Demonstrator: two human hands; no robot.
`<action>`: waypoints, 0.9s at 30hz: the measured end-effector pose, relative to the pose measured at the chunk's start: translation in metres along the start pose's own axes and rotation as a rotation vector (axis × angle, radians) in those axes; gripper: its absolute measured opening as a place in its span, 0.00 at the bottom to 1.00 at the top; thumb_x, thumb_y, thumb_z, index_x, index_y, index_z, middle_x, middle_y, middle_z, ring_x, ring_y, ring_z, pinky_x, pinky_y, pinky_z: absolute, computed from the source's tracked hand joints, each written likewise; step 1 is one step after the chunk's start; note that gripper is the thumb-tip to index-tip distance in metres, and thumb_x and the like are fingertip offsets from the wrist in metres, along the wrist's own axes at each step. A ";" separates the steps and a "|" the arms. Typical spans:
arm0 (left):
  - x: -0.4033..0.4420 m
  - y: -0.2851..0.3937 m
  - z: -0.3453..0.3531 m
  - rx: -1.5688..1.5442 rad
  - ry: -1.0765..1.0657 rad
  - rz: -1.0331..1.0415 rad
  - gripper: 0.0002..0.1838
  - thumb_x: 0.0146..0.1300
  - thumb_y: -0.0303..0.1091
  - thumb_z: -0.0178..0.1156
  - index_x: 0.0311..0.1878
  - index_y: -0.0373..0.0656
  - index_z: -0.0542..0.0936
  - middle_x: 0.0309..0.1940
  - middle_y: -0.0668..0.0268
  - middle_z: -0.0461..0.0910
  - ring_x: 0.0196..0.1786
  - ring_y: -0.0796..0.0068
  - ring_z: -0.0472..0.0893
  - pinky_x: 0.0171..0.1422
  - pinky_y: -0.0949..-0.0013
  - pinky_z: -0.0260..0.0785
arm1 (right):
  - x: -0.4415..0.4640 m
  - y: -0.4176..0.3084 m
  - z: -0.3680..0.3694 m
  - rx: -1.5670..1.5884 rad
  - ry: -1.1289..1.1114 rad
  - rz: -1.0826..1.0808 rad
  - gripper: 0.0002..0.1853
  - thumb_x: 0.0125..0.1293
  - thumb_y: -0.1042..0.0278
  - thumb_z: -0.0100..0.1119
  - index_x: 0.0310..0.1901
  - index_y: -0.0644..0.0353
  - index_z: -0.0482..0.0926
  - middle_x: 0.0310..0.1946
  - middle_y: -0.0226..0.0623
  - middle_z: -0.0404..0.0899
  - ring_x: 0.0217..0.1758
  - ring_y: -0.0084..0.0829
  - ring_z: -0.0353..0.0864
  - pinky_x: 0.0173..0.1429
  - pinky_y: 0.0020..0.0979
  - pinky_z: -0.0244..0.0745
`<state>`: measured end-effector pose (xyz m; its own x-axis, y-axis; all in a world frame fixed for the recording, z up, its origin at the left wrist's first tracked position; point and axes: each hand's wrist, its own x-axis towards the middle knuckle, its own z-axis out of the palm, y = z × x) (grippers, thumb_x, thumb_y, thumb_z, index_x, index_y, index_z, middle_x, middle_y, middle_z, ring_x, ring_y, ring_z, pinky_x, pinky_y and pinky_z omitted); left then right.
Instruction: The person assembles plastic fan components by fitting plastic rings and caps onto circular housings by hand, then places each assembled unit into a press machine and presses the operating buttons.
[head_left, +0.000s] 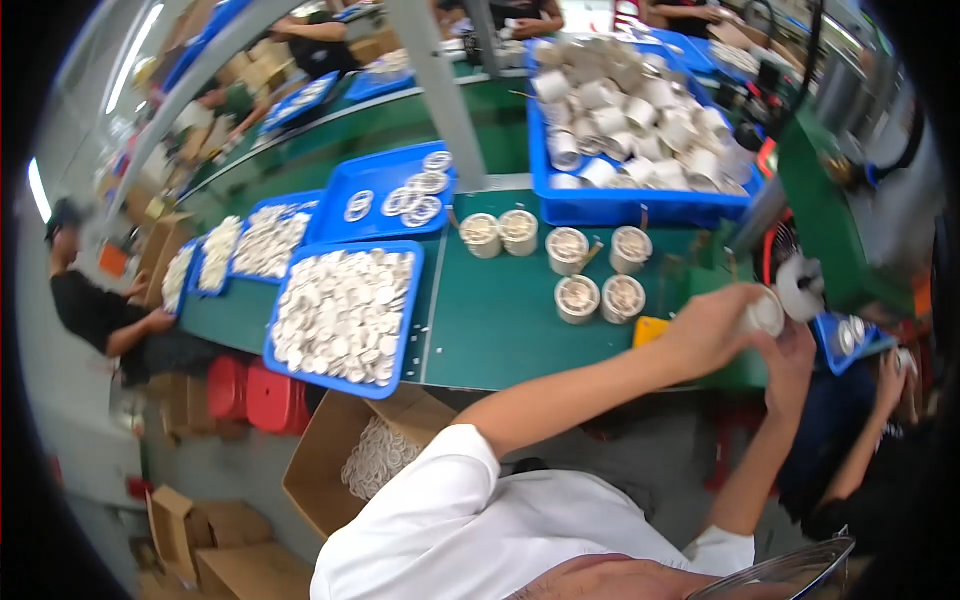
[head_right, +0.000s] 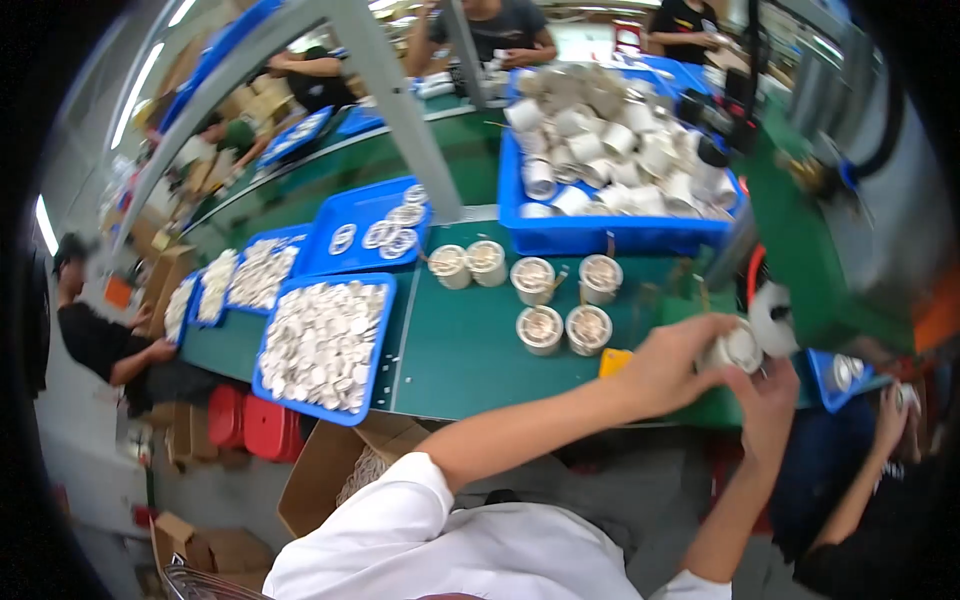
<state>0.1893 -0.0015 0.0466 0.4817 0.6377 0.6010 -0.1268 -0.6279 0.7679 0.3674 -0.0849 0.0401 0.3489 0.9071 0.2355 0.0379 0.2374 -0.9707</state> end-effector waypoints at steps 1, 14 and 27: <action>0.004 -0.001 0.003 -0.007 -0.006 -0.005 0.28 0.60 0.30 0.74 0.62 0.36 0.77 0.54 0.47 0.83 0.57 0.42 0.83 0.60 0.54 0.78 | 0.004 0.000 -0.005 -0.009 -0.007 0.000 0.35 0.62 0.72 0.77 0.69 0.70 0.73 0.62 0.40 0.79 0.65 0.32 0.79 0.71 0.35 0.72; 0.026 -0.032 0.005 -0.118 0.077 -0.132 0.28 0.59 0.28 0.73 0.60 0.33 0.74 0.53 0.44 0.83 0.53 0.46 0.86 0.57 0.56 0.79 | 0.049 0.012 0.009 -0.053 0.021 0.015 0.32 0.68 0.72 0.71 0.71 0.69 0.72 0.67 0.41 0.77 0.65 0.32 0.79 0.72 0.34 0.71; 0.014 -0.003 0.008 -0.003 -0.097 -0.076 0.27 0.62 0.31 0.75 0.61 0.35 0.76 0.55 0.48 0.83 0.58 0.46 0.85 0.60 0.58 0.79 | 0.005 0.004 -0.001 0.067 0.046 -0.113 0.31 0.61 0.69 0.80 0.64 0.65 0.77 0.57 0.34 0.82 0.61 0.28 0.81 0.64 0.35 0.76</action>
<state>0.2032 0.0056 0.0513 0.5716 0.6372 0.5170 -0.0897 -0.5778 0.8113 0.3704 -0.0793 0.0373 0.3890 0.8567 0.3388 0.0169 0.3611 -0.9324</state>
